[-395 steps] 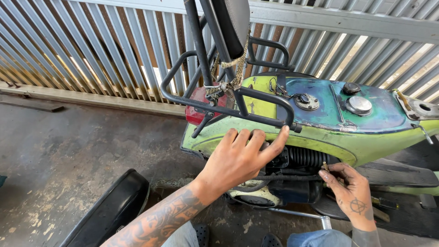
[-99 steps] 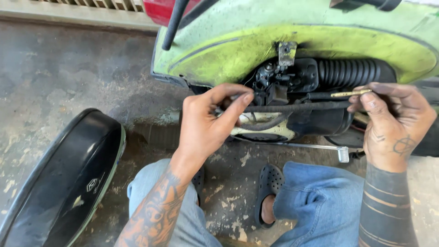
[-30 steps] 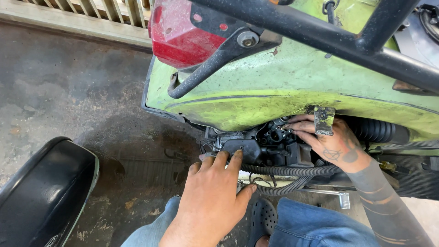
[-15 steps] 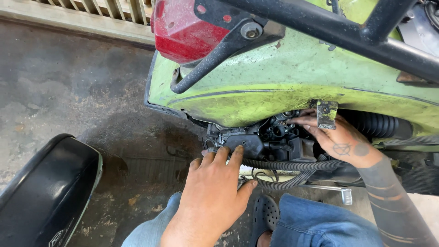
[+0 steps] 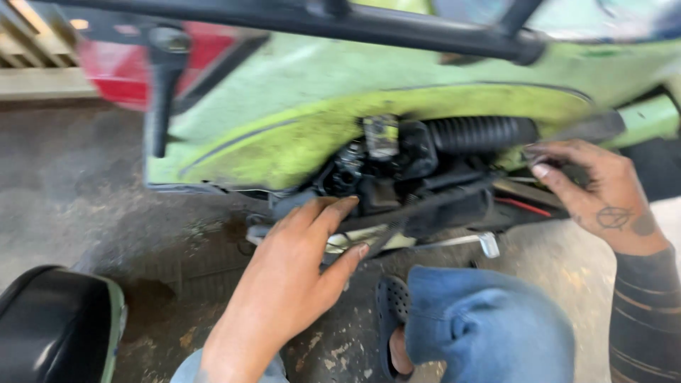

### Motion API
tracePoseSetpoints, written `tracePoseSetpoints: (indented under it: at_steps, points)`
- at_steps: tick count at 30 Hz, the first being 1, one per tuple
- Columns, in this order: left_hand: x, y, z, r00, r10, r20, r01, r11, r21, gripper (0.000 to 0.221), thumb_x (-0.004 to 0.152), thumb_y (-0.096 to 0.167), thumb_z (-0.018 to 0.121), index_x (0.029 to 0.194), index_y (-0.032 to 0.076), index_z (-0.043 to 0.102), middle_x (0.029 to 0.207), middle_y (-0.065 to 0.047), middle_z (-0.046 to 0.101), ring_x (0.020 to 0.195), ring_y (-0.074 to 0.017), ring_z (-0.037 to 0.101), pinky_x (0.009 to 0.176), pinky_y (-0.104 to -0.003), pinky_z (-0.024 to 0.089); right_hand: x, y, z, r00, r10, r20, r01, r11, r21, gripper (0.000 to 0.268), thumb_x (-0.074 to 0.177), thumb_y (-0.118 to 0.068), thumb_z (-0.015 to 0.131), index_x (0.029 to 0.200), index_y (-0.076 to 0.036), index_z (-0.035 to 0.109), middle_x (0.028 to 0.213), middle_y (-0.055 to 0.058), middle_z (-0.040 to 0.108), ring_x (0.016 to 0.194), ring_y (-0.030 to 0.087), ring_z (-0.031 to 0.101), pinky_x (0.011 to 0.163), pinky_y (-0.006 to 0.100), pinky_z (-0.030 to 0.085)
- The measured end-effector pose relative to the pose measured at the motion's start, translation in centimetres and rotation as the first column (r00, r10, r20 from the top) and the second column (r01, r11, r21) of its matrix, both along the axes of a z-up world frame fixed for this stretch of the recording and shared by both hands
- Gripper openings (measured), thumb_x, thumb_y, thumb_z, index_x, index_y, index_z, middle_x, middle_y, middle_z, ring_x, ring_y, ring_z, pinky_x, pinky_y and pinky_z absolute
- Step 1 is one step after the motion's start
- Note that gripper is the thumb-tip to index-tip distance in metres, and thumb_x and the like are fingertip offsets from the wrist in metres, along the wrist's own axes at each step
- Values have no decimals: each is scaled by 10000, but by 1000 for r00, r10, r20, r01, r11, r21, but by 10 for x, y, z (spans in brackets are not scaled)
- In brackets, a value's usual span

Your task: Repairing and cleaning the engine components of a green scooter using a screwdriver and manual manipulation

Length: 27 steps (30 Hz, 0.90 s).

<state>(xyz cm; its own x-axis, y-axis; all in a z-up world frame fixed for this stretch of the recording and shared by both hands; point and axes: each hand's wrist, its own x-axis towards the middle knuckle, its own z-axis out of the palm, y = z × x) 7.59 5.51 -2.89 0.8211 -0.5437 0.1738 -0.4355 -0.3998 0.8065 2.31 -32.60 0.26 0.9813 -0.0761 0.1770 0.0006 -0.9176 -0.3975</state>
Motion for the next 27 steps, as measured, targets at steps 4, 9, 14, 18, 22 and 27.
tracePoseSetpoints:
  at_steps: [4,9,14,18,22,27]
  points:
    - [-11,-38,13,996,-61,63,64,997,-46,436,848,182,715,1268,77,659,1166,-58,721,983,-291,706,792,-392,549,-50,-75,-20,982,-189,-14,189,981,37,294,979,42,677,1267,99,686,1093,166,711,929,237,655,794,325,483]
    - [-27,-83,6,971,-188,146,197,979,-53,393,868,157,692,1251,70,681,1139,-47,731,954,-268,703,816,-370,539,-79,-192,-102,928,-345,-141,357,932,67,283,981,-22,654,1249,67,668,1147,212,715,989,310,679,919,391,528]
    - [-38,-108,-9,949,-258,180,247,966,79,400,863,160,691,1252,67,682,1143,-47,730,914,-260,692,801,-380,531,-76,-264,-199,942,-328,-73,314,937,-153,266,899,-48,673,1150,29,714,1045,169,731,850,321,679,787,402,524]
    - [-41,-112,-24,927,-280,252,247,957,152,431,829,159,716,1248,67,681,1137,-46,730,926,-243,689,798,-364,538,-53,-305,-235,940,-342,9,321,873,-366,458,879,-49,608,1335,-27,631,1233,190,653,1069,418,635,894,482,524]
    - [-36,-107,-26,932,-254,258,208,959,193,381,841,144,704,1212,59,698,1073,-58,746,859,-238,710,740,-358,561,-33,-349,-270,941,-338,-16,289,828,-481,549,856,-32,593,1400,-101,628,1395,104,636,1180,369,607,960,451,510]
    - [-30,-97,-20,960,-82,267,39,986,162,358,813,114,720,1170,76,731,1039,-38,764,862,-254,715,708,-374,549,-15,-366,-288,921,-388,-49,199,574,-794,467,806,-218,686,1272,-239,714,1200,41,680,1047,285,576,872,411,429]
